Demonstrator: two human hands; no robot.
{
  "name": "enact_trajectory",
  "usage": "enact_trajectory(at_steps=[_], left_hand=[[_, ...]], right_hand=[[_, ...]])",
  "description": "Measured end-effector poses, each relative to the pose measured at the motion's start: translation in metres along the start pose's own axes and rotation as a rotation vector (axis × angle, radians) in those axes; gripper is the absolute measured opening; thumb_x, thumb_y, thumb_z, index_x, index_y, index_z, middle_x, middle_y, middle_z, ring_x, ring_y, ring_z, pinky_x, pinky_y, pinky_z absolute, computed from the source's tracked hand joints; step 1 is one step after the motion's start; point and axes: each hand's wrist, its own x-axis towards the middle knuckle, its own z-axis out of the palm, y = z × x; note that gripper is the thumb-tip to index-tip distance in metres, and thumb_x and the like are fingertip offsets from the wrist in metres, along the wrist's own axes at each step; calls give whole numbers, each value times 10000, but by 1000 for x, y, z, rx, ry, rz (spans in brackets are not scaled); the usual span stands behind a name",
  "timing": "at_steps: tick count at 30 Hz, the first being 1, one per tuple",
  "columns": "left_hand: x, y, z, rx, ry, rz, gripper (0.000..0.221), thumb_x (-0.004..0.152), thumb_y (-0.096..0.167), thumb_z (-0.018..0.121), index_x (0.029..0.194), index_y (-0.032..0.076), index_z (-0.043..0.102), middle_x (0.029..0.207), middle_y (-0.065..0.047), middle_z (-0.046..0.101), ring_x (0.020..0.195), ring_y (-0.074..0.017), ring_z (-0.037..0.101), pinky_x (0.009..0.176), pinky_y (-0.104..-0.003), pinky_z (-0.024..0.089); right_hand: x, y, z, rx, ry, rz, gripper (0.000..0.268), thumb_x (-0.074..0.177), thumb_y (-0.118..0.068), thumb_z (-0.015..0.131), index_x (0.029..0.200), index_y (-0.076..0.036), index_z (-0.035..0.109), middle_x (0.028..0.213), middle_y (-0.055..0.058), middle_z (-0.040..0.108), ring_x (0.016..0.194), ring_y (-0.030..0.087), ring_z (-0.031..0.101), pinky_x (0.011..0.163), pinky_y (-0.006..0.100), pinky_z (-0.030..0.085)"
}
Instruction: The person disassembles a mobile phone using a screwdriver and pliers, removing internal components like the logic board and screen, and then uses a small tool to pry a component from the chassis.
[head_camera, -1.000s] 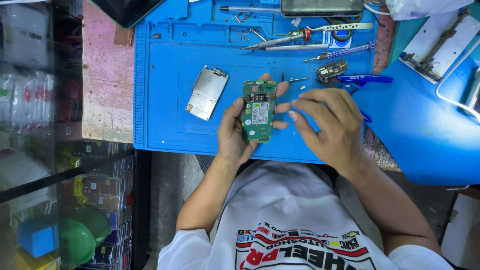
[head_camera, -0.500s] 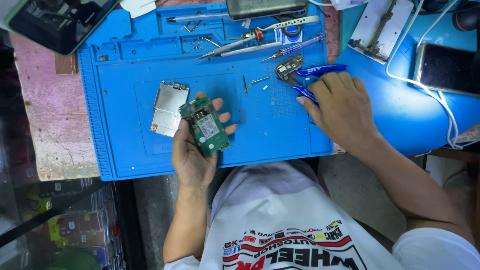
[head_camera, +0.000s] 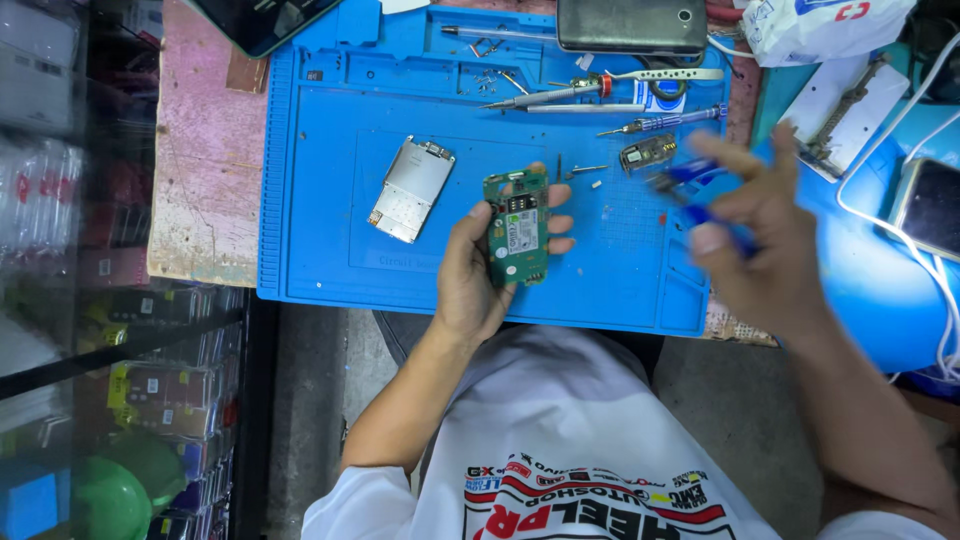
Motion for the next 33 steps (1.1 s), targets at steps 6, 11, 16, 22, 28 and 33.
enact_trajectory(at_steps=[6,11,16,22,28,33], left_hand=[[-8,-7,9,22,36,-28,595,1140,379,312,1584,-6,410,1451,-188,604,1120,-290,684,974,-389,537],[-30,-16,15,102,212,11,583,1116,370,287,1561,20,425,1431,-178,612,1092,-232,669,982,-376,548],[-31,-25,15,100,262,-18,565,1111,361,282,1532,17,436,1394,-187,628,1050,-233,680,952,-392,567],[-17,-25,20,48,202,-28,567,1129,360,280,1546,8,434,1385,-189,634,1043,-233,683,961,-377,561],[-10,-27,23,81,150,15,560,1144,345,272,1556,-7,416,1403,-185,626,1076,-228,674,986,-377,552],[-7,-25,23,108,170,17,581,1141,345,254,1581,-8,395,1426,-183,612,1090,-213,669,991,-357,535]], right_hand=[[-11,-11,62,-384,-8,-153,233,899,-196,785,958,-75,595,1075,49,688,1278,361,555,1222,672,182],[-31,-22,86,-324,43,-112,219,905,-253,788,932,-78,658,1045,84,681,1227,358,565,1042,555,383],[-37,-14,86,-408,74,-137,204,895,-265,773,901,-89,670,1026,54,696,1274,375,566,1047,544,382],[-35,-12,69,-426,84,-131,207,918,-268,783,895,-103,660,983,46,662,1221,323,577,1028,537,370],[-32,-8,71,-435,114,-132,214,928,-261,783,906,-110,633,973,47,635,1232,327,562,1033,538,361],[-31,-8,73,-432,146,-122,224,925,-263,789,901,-115,623,970,35,628,1241,320,554,1027,539,357]])
